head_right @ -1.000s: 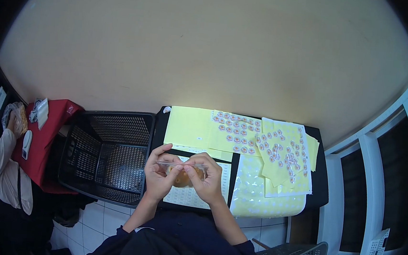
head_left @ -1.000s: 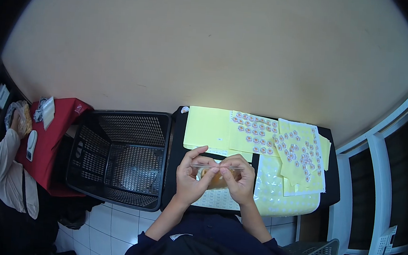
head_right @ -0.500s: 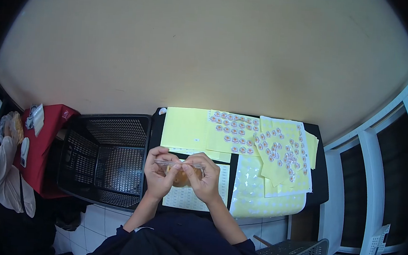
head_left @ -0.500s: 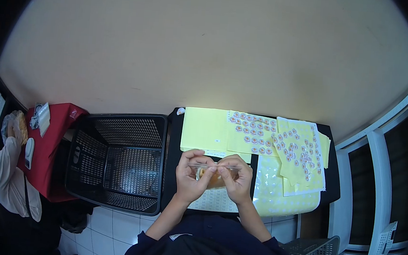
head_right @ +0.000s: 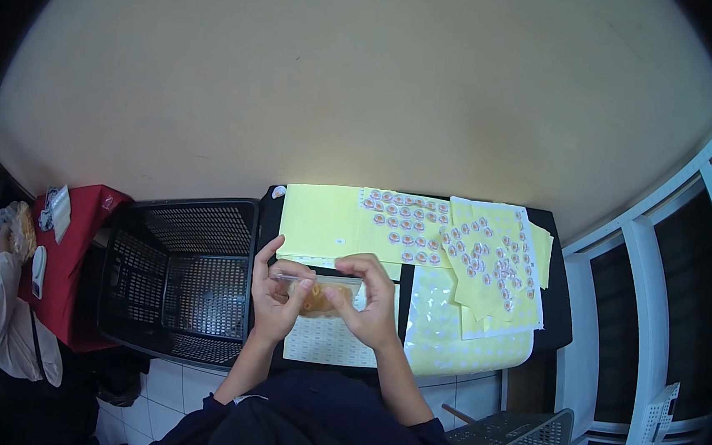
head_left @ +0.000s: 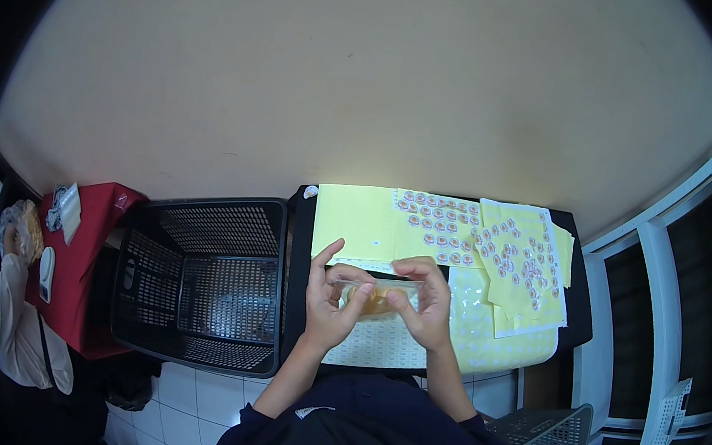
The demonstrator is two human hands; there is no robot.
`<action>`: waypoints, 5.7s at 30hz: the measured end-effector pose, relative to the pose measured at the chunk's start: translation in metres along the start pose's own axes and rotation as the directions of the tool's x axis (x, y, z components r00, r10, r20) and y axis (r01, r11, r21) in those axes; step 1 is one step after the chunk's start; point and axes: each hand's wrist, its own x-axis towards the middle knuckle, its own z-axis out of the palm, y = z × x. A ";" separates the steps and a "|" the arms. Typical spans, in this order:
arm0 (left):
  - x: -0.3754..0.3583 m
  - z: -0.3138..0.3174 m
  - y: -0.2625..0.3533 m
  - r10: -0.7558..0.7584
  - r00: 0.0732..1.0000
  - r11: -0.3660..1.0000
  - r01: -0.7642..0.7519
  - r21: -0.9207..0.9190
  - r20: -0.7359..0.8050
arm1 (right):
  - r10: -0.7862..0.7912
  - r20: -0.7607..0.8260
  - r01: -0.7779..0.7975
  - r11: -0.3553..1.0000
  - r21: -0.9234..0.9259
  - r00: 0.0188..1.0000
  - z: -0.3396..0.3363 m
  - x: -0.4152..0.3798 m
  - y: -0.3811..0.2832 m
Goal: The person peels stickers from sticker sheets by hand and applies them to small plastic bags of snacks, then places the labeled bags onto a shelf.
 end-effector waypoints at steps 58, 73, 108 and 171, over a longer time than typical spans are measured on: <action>-0.015 -0.040 -0.028 -0.272 0.937 0.956 0.237 0.173 0.220 | 0.185 0.074 -0.156 0.943 -0.293 0.980 -0.029 -0.015 0.028; -0.037 -0.032 -0.087 -0.596 0.721 0.752 0.656 -0.070 0.352 | 0.321 -0.099 -0.332 0.933 -0.136 0.942 -0.051 -0.028 0.087; -0.047 -0.056 -0.134 -0.742 0.533 0.312 0.812 -0.494 0.408 | 0.227 -0.341 -0.396 0.276 -0.876 0.912 -0.136 0.014 0.118; -0.018 0.011 -0.070 -0.110 0.974 0.945 0.040 -0.326 -0.200 | 0.501 -0.247 -0.382 0.831 0.404 0.829 0.025 -0.008 0.041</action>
